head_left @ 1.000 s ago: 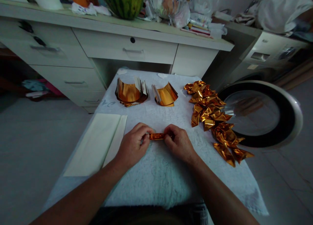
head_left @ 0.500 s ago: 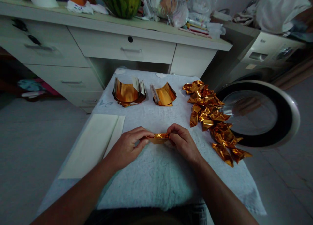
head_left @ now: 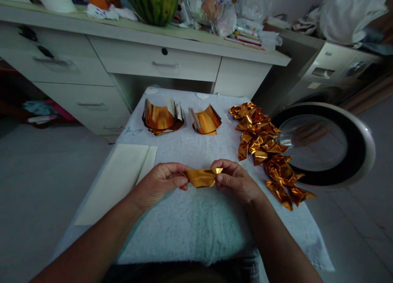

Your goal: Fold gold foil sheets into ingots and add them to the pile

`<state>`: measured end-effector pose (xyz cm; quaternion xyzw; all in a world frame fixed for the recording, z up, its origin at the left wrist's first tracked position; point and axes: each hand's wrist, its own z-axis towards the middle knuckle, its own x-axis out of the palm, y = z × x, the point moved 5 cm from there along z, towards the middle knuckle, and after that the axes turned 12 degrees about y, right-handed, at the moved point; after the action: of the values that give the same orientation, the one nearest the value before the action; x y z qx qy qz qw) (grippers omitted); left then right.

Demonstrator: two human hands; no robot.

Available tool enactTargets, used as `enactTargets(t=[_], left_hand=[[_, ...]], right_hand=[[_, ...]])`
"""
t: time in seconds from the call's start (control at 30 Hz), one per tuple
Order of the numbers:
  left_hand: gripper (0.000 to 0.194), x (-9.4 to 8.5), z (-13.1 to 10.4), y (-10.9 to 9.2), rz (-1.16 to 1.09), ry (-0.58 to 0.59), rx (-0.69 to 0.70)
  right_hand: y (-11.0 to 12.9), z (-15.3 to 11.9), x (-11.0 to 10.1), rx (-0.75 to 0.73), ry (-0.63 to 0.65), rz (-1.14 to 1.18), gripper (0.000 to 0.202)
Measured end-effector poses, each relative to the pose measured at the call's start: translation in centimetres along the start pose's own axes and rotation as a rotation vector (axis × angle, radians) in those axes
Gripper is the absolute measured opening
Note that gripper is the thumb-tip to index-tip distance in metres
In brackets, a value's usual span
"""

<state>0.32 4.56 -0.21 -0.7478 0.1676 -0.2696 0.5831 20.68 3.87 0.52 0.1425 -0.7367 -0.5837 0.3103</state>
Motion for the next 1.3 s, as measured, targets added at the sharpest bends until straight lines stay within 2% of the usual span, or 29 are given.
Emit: enactTargets(t=[0.2, 0.37, 0.6, 0.77, 1.03, 1.3], left_hand=[[0.018, 0.16, 0.08, 0.28, -0.050, 0.021, -0.015], [0.019, 0.09, 0.08, 0.60, -0.085, 0.018, -0.018], [0.017, 0.25, 0.32, 0.22, -0.006, 0.081, 0.091], [0.024, 0.58, 0.35, 1.01, -0.123, 0.155, 0.058], [0.022, 0.77, 0.12, 0.87, -0.197, 0.145, 0.061], [0.023, 0.90, 0.06, 0.89, -0.212, 0.176, 0.050]], right_hand=[[0.45, 0.16, 0.05, -0.083, 0.029, -0.002, 0.029], [0.71, -0.04, 0.41, -0.054, 0.097, -0.002, 0.029], [0.51, 0.15, 0.19, -0.085, 0.084, -0.001, 0.026], [0.28, 0.26, 0.13, -0.141, 0.093, 0.039, 0.026], [-0.02, 0.28, 0.29, -0.112, 0.112, 0.101, 0.026], [0.34, 0.40, 0.70, -0.161, 0.165, 0.123, 0.023]])
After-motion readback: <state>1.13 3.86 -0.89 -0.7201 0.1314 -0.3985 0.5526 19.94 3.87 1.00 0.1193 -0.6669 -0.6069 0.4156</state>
